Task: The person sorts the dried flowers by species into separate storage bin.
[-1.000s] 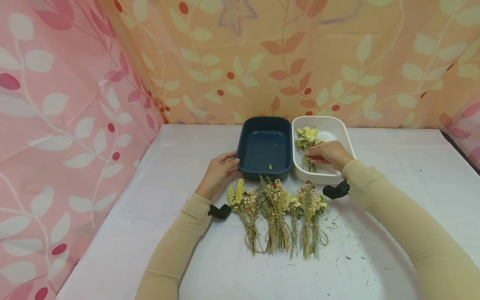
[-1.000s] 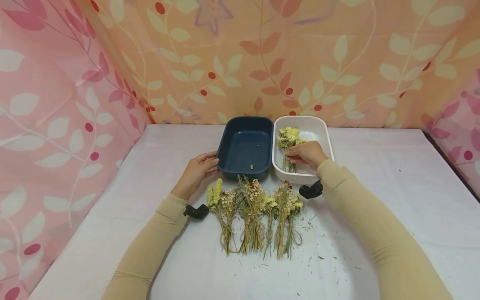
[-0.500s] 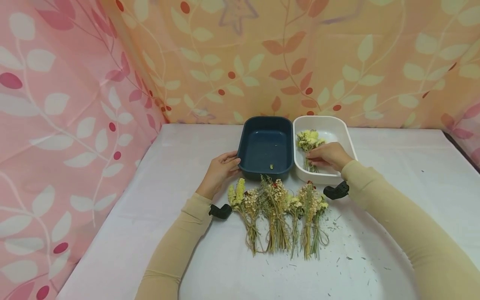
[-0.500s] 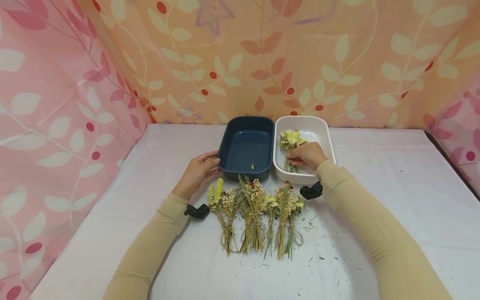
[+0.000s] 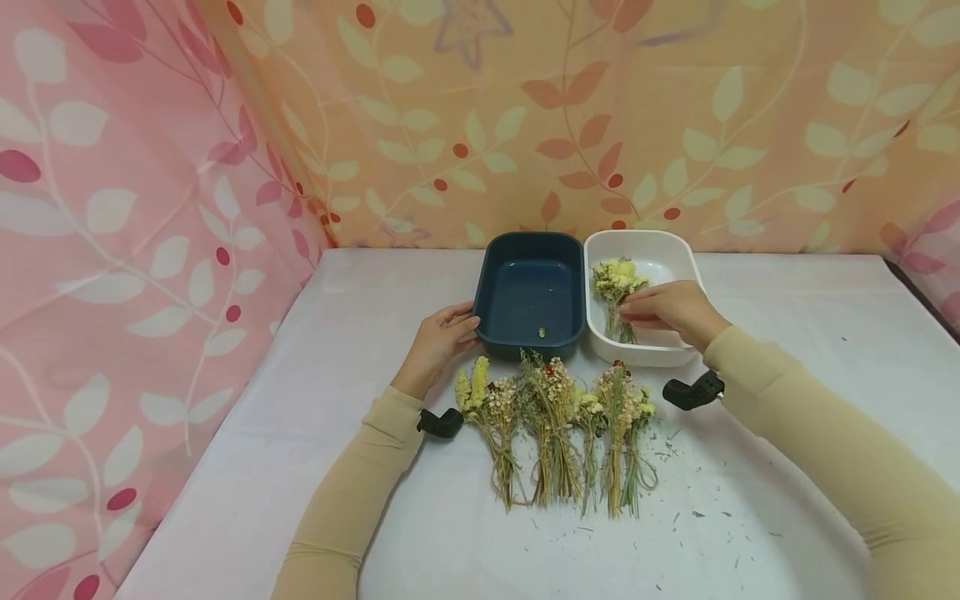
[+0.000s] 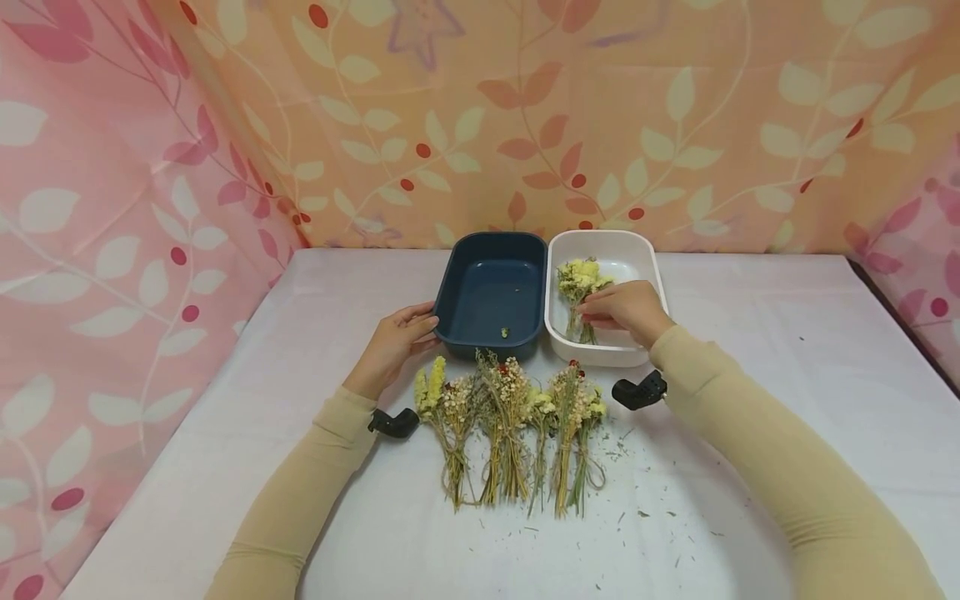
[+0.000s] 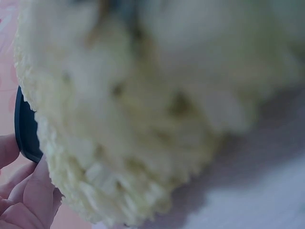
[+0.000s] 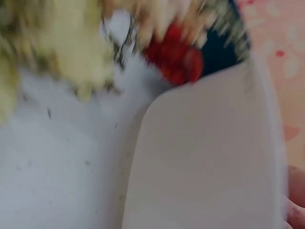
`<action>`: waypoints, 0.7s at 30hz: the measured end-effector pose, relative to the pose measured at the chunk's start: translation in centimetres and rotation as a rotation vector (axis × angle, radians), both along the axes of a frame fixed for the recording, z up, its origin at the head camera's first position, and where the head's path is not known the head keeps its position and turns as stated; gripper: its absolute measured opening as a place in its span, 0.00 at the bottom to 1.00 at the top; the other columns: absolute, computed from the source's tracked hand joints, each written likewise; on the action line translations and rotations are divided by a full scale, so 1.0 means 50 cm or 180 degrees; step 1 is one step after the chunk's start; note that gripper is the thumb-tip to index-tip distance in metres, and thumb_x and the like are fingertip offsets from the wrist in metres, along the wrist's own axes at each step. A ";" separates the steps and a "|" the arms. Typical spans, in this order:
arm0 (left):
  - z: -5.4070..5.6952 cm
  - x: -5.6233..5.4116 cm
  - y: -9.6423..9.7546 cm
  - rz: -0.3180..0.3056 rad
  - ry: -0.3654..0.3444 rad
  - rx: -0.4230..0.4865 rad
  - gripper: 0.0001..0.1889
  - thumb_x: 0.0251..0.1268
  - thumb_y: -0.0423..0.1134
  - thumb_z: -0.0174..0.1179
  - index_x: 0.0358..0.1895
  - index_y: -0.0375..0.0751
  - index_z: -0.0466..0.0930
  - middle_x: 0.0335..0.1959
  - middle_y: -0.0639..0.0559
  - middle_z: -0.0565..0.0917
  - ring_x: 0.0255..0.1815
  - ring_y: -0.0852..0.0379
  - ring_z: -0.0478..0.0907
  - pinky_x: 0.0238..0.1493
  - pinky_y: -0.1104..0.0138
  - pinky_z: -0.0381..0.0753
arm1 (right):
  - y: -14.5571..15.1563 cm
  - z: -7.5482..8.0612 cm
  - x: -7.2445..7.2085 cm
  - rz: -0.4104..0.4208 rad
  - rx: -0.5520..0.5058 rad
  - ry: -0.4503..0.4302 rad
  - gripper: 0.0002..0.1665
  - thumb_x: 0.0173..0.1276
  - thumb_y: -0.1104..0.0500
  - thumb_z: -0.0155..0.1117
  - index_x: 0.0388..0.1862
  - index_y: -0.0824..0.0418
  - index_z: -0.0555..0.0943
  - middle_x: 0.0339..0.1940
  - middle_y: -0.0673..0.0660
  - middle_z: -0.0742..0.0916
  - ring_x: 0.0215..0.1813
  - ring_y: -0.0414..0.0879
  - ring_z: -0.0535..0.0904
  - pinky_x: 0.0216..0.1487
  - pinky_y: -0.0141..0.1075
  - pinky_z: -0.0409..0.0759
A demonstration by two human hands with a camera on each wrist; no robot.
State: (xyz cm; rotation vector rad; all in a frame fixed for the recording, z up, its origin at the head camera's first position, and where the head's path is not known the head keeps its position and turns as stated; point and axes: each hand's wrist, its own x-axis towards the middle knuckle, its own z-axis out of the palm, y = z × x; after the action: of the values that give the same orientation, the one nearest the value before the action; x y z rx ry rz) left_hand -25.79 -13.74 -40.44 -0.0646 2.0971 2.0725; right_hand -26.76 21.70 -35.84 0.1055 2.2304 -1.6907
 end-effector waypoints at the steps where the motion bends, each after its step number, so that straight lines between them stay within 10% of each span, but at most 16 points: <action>1: 0.000 0.000 0.000 -0.0005 0.0005 0.0003 0.23 0.73 0.37 0.59 0.68 0.41 0.73 0.64 0.40 0.79 0.58 0.48 0.82 0.61 0.59 0.83 | 0.002 0.005 0.008 -0.0003 -0.0022 0.0003 0.32 0.72 0.59 0.65 0.69 0.76 0.70 0.34 0.41 0.91 0.40 0.33 0.88 0.53 0.33 0.86; 12: -0.001 -0.004 -0.002 -0.0027 -0.0017 -0.0002 0.23 0.73 0.38 0.59 0.69 0.41 0.73 0.65 0.41 0.79 0.60 0.47 0.82 0.62 0.58 0.82 | 0.001 0.035 0.100 -0.0001 -0.0450 -0.0015 0.04 0.67 0.58 0.71 0.37 0.47 0.88 0.33 0.44 0.91 0.41 0.36 0.89 0.49 0.32 0.87; 21: -0.001 -0.006 -0.003 -0.0032 -0.0027 0.0020 0.23 0.74 0.37 0.58 0.70 0.40 0.72 0.66 0.41 0.78 0.62 0.46 0.80 0.60 0.62 0.83 | -0.006 0.035 0.184 0.0282 -0.0661 -0.0075 0.14 0.67 0.60 0.70 0.51 0.62 0.86 0.40 0.49 0.92 0.46 0.39 0.89 0.52 0.35 0.86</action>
State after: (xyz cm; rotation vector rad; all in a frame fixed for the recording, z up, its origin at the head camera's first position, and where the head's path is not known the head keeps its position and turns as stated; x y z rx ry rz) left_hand -26.06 -13.87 -40.51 -0.0617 2.0817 2.0692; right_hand -17.55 21.41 -34.10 -0.0232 1.9981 -1.8496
